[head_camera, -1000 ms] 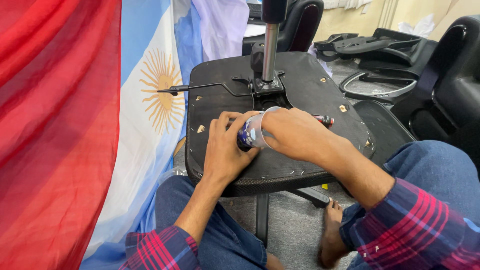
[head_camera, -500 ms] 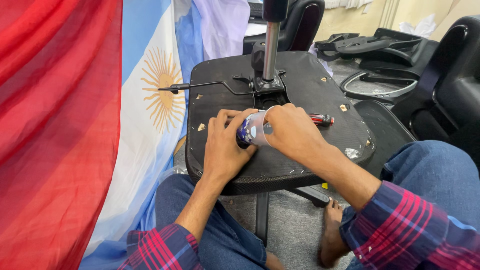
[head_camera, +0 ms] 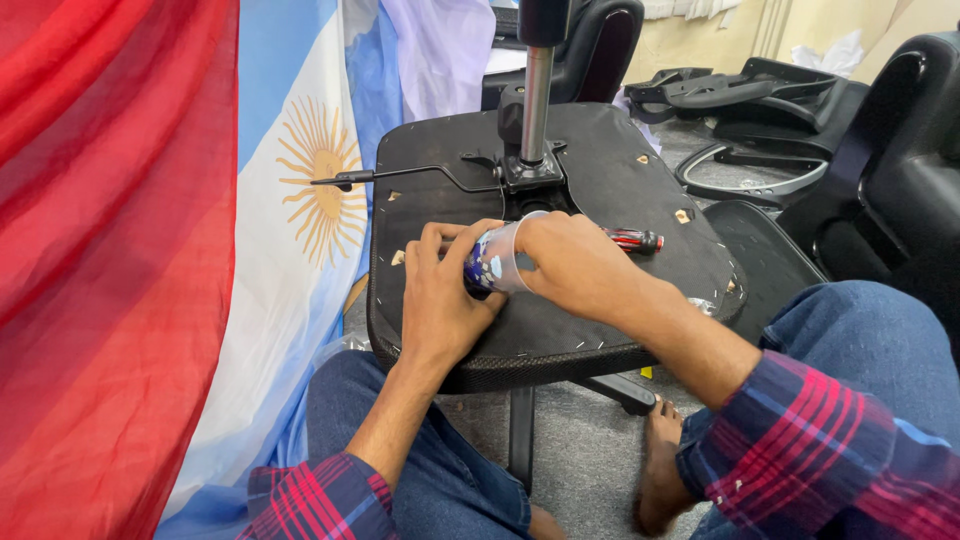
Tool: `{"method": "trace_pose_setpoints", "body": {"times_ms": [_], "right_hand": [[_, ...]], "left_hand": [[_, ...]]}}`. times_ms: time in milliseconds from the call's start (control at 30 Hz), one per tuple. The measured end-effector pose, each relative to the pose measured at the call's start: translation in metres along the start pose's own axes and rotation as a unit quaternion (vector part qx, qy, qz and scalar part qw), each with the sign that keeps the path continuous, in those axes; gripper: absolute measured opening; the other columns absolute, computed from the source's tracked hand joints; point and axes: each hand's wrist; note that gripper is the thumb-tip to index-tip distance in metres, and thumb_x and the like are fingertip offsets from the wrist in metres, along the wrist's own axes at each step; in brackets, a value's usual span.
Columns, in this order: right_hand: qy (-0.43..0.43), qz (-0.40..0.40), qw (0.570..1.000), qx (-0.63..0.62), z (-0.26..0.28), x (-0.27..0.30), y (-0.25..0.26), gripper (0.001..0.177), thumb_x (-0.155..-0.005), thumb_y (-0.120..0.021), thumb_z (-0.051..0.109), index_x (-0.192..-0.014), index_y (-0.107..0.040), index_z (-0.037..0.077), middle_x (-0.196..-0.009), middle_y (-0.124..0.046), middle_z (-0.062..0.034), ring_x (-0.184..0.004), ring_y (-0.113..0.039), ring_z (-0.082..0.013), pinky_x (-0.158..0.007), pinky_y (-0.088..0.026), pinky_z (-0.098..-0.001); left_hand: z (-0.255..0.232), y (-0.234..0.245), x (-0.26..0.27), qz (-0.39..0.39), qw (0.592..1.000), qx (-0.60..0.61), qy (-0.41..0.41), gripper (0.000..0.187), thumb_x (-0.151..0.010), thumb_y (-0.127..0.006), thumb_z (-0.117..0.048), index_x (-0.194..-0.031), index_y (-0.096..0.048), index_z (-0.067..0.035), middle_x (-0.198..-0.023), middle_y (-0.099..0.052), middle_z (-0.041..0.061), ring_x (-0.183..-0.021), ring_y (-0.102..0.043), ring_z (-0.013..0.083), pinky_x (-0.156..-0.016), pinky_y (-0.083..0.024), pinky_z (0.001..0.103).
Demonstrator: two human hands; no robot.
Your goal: The person uses a screwdriver to tighten screws on the underside of an office chair seat, securing the metal mounting plate to the seat. They retrieve additional screws from a small plastic cup and continue fastening the components together.
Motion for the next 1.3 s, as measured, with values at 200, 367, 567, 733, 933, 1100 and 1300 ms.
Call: {"method": "trace_pose_setpoints", "body": {"times_ms": [200,367,567,733,933,1100,1300], "right_hand": [[-0.138,0.007,0.990,0.025,0.009,-0.007,-0.010,0.017,-0.070,-0.078,0.014,-0.080,-0.076,0.001,-0.080,-0.072,-0.0241,-0.078,-0.072,-0.0405,-0.076,-0.057,-0.0482],[-0.131,-0.019,0.991,-0.028,0.009,-0.002,-0.006,0.018,-0.072,-0.078,0.014,-0.085,-0.078,0.000,-0.076,-0.071,-0.0243,-0.073,-0.072,-0.0383,-0.072,-0.057,-0.0447],[-0.233,-0.065,0.944,-0.223,0.001,0.004,0.010,0.022,-0.080,-0.078,0.013,-0.100,-0.084,0.007,-0.058,-0.068,-0.0102,-0.047,-0.059,-0.0125,-0.046,-0.046,-0.0266],[-0.299,-0.172,0.868,-0.358,-0.018,0.011,0.021,0.022,-0.081,-0.083,0.016,-0.100,-0.080,0.006,-0.080,-0.075,0.0016,-0.048,-0.050,-0.0017,-0.041,-0.037,-0.0180],[-0.358,-0.108,0.868,-0.327,-0.028,0.029,0.004,0.023,-0.082,-0.082,0.021,-0.099,-0.081,0.006,-0.080,-0.077,-0.0012,-0.047,-0.050,-0.0036,-0.043,-0.038,-0.0192],[-0.318,-0.025,0.932,-0.173,-0.028,0.032,-0.016,0.026,-0.080,-0.082,0.028,-0.096,-0.082,0.008,-0.066,-0.073,-0.0034,-0.043,-0.059,-0.0079,-0.046,-0.046,-0.0221],[-0.277,-0.044,0.880,-0.383,-0.030,0.032,-0.022,0.045,-0.086,-0.080,0.027,-0.122,-0.070,0.002,-0.097,-0.070,-0.0096,-0.070,-0.064,-0.0111,-0.061,-0.052,-0.0273]], "left_hand": [[0.000,0.001,0.000,-0.012,1.000,0.003,-0.011,0.075,-0.061,-0.089,-0.009,-0.130,-0.065,-0.025,-0.119,-0.055,0.004,-0.108,-0.052,0.0297,-0.093,-0.051,0.043],[-0.002,0.002,0.000,0.010,1.000,0.004,0.017,0.075,-0.061,-0.087,-0.008,-0.130,-0.065,-0.027,-0.121,-0.055,0.002,-0.112,-0.053,0.0279,-0.092,-0.052,0.040],[0.009,-0.004,-0.002,-0.021,0.998,0.018,0.049,0.074,-0.061,-0.091,-0.018,-0.130,-0.065,-0.020,-0.117,-0.058,0.007,-0.113,-0.056,0.0305,-0.096,-0.049,0.043],[0.024,-0.006,-0.007,-0.029,0.992,0.055,0.112,0.076,-0.061,-0.093,-0.033,-0.129,-0.065,-0.012,-0.112,-0.062,0.011,-0.110,-0.060,0.0302,-0.095,-0.049,0.043],[0.027,-0.011,-0.005,-0.045,0.990,0.059,0.119,0.074,-0.065,-0.091,-0.039,-0.126,-0.065,-0.006,-0.108,-0.063,0.010,-0.101,-0.065,0.0270,-0.087,-0.052,0.041],[0.024,-0.008,-0.004,-0.030,0.987,0.085,0.135,0.071,-0.068,-0.090,-0.044,-0.122,-0.065,-0.004,-0.106,-0.064,0.006,-0.091,-0.068,0.0220,-0.080,-0.055,0.037],[0.017,-0.005,-0.007,-0.001,0.975,0.178,0.135,0.085,-0.065,-0.090,-0.040,-0.133,-0.056,-0.003,-0.110,-0.074,0.012,-0.099,-0.074,0.0217,-0.086,-0.058,0.034]]}}
Point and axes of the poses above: each hand's wrist, its own x-axis away from the middle knuckle, its own y-axis out of the back of the hand, z = x × y
